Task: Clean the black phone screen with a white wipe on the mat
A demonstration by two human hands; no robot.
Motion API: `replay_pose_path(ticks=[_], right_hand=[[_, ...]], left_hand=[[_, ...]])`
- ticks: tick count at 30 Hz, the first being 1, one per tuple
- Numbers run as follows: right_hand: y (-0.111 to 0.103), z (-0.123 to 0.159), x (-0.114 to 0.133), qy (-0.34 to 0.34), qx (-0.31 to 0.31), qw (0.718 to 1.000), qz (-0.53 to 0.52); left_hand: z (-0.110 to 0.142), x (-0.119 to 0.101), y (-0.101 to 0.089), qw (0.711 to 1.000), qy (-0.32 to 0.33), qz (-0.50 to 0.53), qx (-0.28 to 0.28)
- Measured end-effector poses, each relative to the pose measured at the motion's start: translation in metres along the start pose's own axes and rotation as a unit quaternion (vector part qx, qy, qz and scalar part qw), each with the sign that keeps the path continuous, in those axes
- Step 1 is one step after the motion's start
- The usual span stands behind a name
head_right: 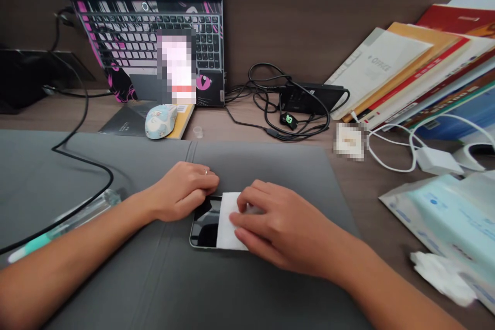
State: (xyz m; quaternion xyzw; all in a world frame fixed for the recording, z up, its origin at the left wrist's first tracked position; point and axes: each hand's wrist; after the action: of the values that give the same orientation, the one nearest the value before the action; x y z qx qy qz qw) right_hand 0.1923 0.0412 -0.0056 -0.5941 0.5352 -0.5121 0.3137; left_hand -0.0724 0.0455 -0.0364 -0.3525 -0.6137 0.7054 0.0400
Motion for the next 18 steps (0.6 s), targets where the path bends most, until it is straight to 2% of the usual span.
replay_pose_path(ticks=[5, 13, 18], right_hand=[[-0.0062, 0.001, -0.0043, -0.007, -0.03, 0.999, -0.012], [-0.0036, -0.0013, 0.0013, 0.002, 0.03, 0.999, -0.011], [-0.003, -0.0026, 0.0014, -0.009, -0.017, 1.0, 0.007]], left_hand=[[-0.0004, 0.0, -0.001, 1.0, 0.0, 0.002, -0.002], [0.0001, 0.0007, -0.001, 1.0, 0.001, 0.003, -0.008], [0.0005, -0.0002, -0.0027, 1.0, 0.003, 0.003, -0.007]])
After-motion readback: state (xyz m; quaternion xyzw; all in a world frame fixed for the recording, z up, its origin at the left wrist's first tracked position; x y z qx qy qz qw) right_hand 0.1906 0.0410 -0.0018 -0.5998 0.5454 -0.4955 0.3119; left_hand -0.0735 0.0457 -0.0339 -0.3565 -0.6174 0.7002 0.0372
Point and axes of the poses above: each hand's wrist, its own z-axis away from the middle knuckle, its own y-axis out of the palm, x = y × z, and after that the axes turned 11 degrees about -y, right-handed
